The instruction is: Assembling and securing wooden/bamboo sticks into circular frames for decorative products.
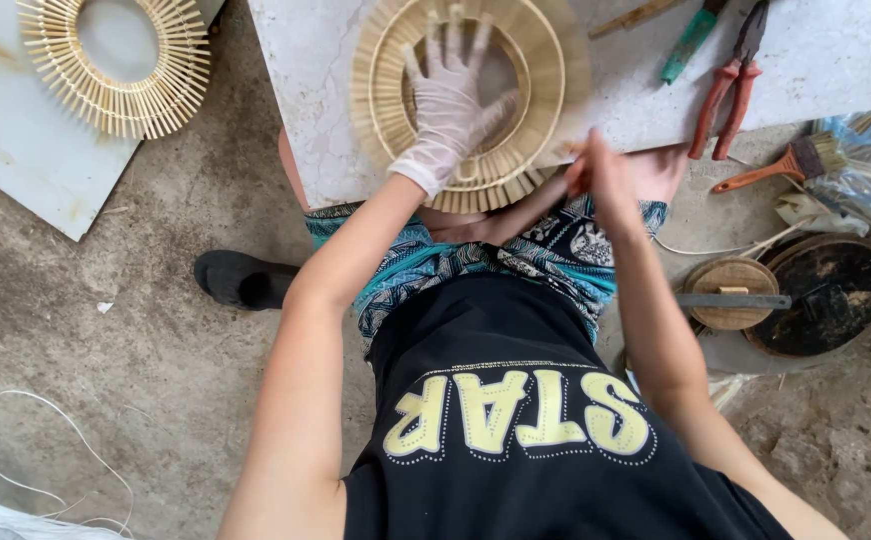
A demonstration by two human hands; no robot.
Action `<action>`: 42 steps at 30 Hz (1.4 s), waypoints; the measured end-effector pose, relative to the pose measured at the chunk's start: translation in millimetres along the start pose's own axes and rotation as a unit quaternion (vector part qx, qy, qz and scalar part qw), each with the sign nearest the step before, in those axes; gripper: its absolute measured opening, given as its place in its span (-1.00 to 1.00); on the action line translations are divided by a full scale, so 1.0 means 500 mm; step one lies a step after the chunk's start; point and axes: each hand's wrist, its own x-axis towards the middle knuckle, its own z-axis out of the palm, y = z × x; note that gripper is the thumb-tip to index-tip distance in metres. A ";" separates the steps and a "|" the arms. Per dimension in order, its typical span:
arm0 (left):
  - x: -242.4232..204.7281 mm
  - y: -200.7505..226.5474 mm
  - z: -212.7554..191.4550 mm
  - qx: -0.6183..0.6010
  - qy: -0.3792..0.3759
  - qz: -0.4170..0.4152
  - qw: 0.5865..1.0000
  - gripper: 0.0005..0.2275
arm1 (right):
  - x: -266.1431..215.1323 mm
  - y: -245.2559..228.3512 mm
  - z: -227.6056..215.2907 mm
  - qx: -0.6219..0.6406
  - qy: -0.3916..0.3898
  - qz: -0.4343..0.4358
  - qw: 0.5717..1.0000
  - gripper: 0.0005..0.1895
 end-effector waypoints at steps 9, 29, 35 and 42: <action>0.020 -0.035 0.018 0.046 0.015 0.164 0.985 -0.05 | -0.060 -0.023 0.028 -0.196 -0.212 0.046 0.956 -0.54; -0.040 0.026 -0.053 0.029 0.009 0.204 0.978 -0.05 | -0.106 0.058 0.142 0.045 -0.172 0.028 0.984 -0.65; -0.228 0.036 -0.195 -0.041 0.070 0.275 0.958 -0.23 | -0.115 -0.025 0.136 -0.176 -0.043 -0.301 0.936 -0.55; -0.258 0.002 -0.257 -0.021 0.222 0.204 0.953 -0.36 | -0.156 -0.199 0.205 -0.318 0.022 -0.464 0.827 -0.58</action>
